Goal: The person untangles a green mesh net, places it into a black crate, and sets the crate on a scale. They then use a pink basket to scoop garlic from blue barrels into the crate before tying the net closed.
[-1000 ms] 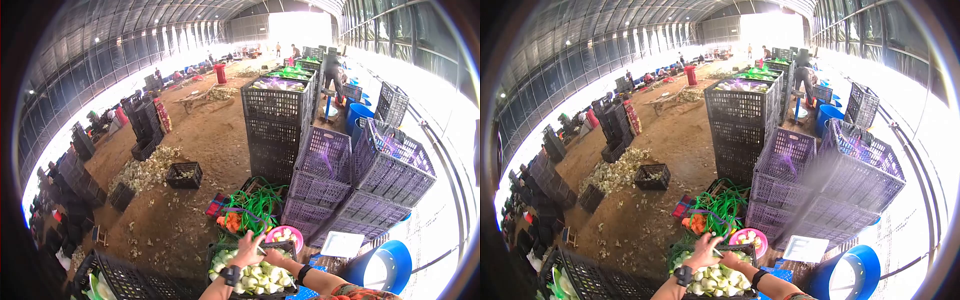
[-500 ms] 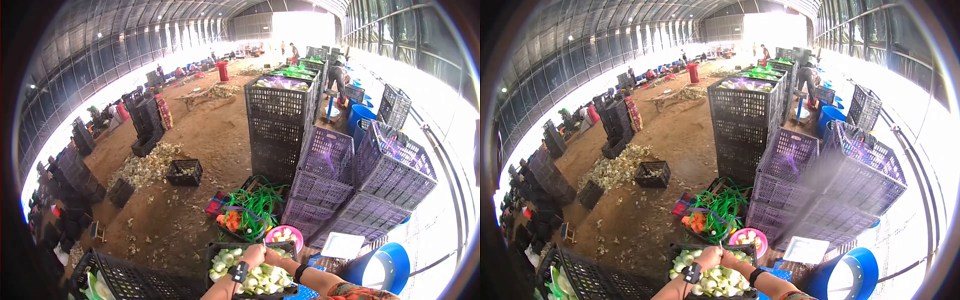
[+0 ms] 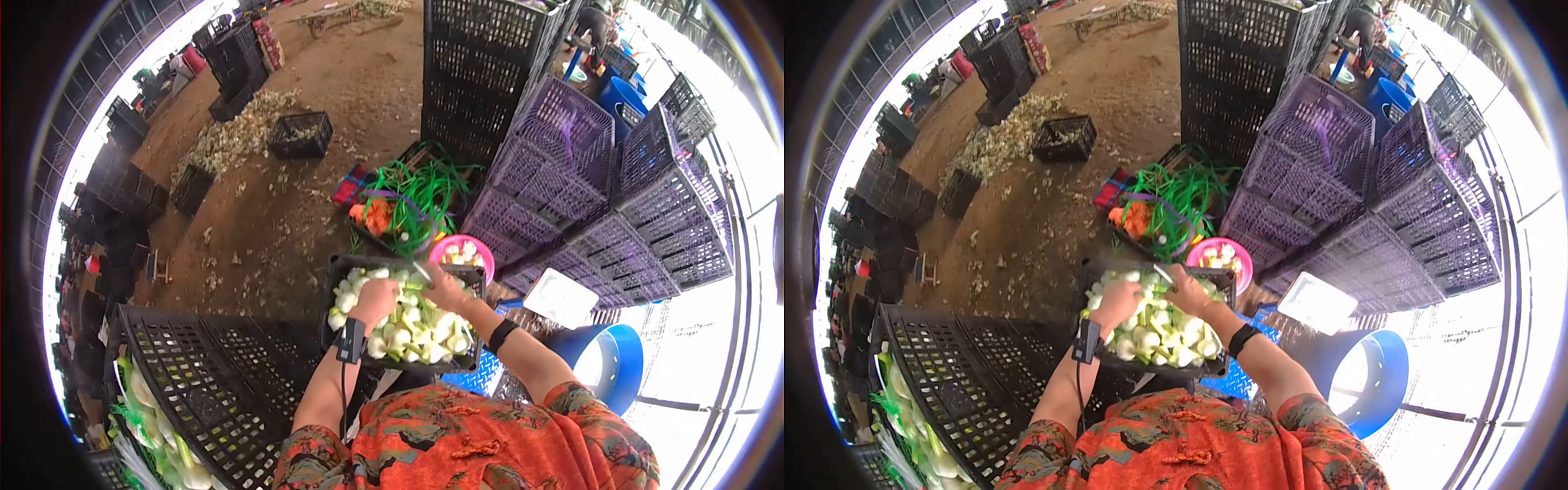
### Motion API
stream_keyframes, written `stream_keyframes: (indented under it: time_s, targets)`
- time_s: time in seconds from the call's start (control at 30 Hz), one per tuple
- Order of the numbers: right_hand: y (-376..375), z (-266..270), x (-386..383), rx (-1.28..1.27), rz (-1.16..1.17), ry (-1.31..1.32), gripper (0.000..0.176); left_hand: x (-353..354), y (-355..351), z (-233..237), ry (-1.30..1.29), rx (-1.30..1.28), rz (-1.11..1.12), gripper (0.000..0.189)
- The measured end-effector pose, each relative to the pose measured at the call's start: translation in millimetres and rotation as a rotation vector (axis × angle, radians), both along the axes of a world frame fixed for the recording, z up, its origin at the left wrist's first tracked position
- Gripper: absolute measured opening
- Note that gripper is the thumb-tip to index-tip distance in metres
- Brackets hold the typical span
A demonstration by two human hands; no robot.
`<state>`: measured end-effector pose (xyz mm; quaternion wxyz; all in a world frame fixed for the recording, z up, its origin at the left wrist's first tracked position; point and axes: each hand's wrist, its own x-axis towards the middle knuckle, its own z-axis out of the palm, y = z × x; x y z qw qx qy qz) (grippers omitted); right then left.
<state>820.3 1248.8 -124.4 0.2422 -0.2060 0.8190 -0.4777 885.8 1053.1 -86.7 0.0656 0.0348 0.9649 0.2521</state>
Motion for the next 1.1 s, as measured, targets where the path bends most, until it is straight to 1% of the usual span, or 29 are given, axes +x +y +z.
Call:
stream_keyframes:
  time_s: [0.03, 0.07, 0.1, 0.17, 0.2, 0.23, 0.27, 0.3, 0.33, 0.37, 0.43, 0.47, 0.5, 0.53, 0.57, 0.6, 0.63, 0.67, 0.7, 0.73, 0.77, 0.8, 0.83, 0.9, 0.97, 1.0, 1.03, 1.07, 1.1]
  targets:
    - [1.4, 18.8, 0.6, -0.029, 0.031, -0.068, 0.074, -4.5, 5.8, 9.8, 0.062, 0.103, 0.052, 0.012]
    - [0.6, 31.9, 2.1, -0.012, 0.039, -0.154, 0.065, -11.5, 7.9, 6.2, 0.069, 0.118, 0.017, 0.011]
    - [-0.6, 23.4, 3.6, -0.011, 0.04, -0.159, 0.065, -12.6, 14.0, 3.8, 0.063, 0.119, 0.018, 0.011]
    - [-10.8, -8.6, 3.5, 0.148, 0.243, -0.048, 0.046, -16.5, 32.2, 7.0, -0.007, 0.214, -0.016, 0.009]
    - [-16.9, -34.6, 9.9, 0.12, 0.248, 0.054, 0.027, -18.3, 41.0, 28.1, -0.206, 0.12, -0.073, 0.014]
    - [-17.2, -39.8, 11.1, 0.118, 0.253, 0.048, 0.027, -17.7, 38.2, 35.7, -0.213, 0.12, -0.069, 0.014]
    - [-14.9, -43.6, 11.9, 0.043, 0.179, 0.091, 0.027, -16.1, 34.1, 39.7, -0.176, 0.217, -0.039, 0.02]
    - [-15.3, -32.3, 11.3, -0.032, 0.108, 0.136, 0.027, -16.0, 29.1, 49.3, -0.136, 0.313, -0.005, 0.027]
    - [-12.3, -19.8, 6.7, -0.247, -0.049, -0.472, 0.029, -16.0, 16.7, 60.6, -0.201, 0.439, 0.133, 0.058]
    - [-13.6, -15.5, 4.8, -0.249, -0.049, -0.479, 0.029, -8.4, 9.4, 64.8, -0.207, 0.436, 0.136, 0.058]
    - [-13.8, -12.4, 4.1, -0.17, -0.03, -0.385, 0.03, 10.4, 2.2, 67.9, -0.027, 0.069, 0.18, 0.09]
    - [-15.3, -25.2, 2.2, -0.086, 0.023, -0.258, 0.029, 11.6, -1.0, 38.5, -0.144, 0.138, 0.077, 0.109]
    - [-16.0, -3.1, 2.5, 0.052, 0.098, -0.226, 0.041, 15.3, 5.4, 7.6, -0.063, 0.223, 0.031, 0.104]
    - [-19.7, -12.4, 5.0, 0.174, 0.161, -0.03, 0.049, 19.5, 17.0, -18.4, 0.013, 0.21, 0.077, 0.088]
    - [-18.7, -33.1, 6.8, 0.304, 0.202, 0.184, 0.057, 22.9, 22.1, -62.0, 0.246, 0.212, 0.052, 0.072]
    - [-13.8, -52.7, 5.0, 0.223, 0.319, 0.183, 0.07, 21.1, 28.1, -57.9, 0.079, 0.222, 0.134, 0.063]
    - [-12.5, -74.1, 3.9, 0.311, 0.268, 0.247, 0.073, 14.1, 29.7, -44.5, 0.128, 0.334, 0.07, 0.055]
    - [-8.0, -86.3, 2.8, 0.218, 0.19, 0.333, 0.069, 6.6, 27.9, -52.2, 0.2, 0.359, 0.038, 0.049]
    - [-3.7, -49.1, 10.9, 0.062, 0.024, 0.226, 0.07, 1.0, 27.2, -51.6, 0.304, 0.435, 0.031, 0.041]
    - [-6.8, -23.4, 13.2, 0.069, -0.187, 0.07, 0.069, 1.8, 23.3, -44.8, 0.18, 0.482, 0.067, 0.034]
    - [-4.4, -21.7, 10.4, 0.084, -0.235, 0.013, 0.065, 4.6, 23.6, -27.4, -0.152, 0.493, 0.268, 0.025]
    - [-3.7, -10.3, 15.7, 0.01, -0.288, 0.077, 0.056, 4.7, 22.9, -26.7, -0.167, 0.587, 0.29, 0.021]
    - [0.2, -2.6, 13.9, -0.034, -0.173, 0.0, 0.063, 5.5, 21.3, -29.3, -0.187, 0.68, 0.314, 0.018]
    - [7.7, 4.0, 14.0, -0.175, 0.133, -0.186, 0.083, 1.0, 15.1, -30.3, -0.291, 0.685, 0.287, 0.017]
    - [11.6, 3.4, 9.1, -0.19, 0.255, -0.577, 0.09, -4.5, 11.5, -26.5, -0.341, 0.783, 0.23, 0.014]
    - [10.0, -2.5, 11.6, -0.231, 0.326, -0.485, 0.092, -8.6, 13.2, -17.9, -0.308, 0.659, 0.176, 0.014]
    - [2.9, -8.6, 14.8, -0.059, 0.34, -0.423, 0.095, -12.0, 16.6, -8.9, -0.277, 0.535, 0.122, 0.014]
    - [-8.4, -39.7, 18.5, -0.121, 0.324, -0.16, 0.095, -16.6, 23.7, 12.0, -0.336, 0.349, 0.119, 0.019]
    - [-20.2, -82.4, 19.6, -0.18, 0.302, 0.102, 0.095, -25.3, 23.3, -13.1, -0.232, 0.041, 0.028, 0.016]
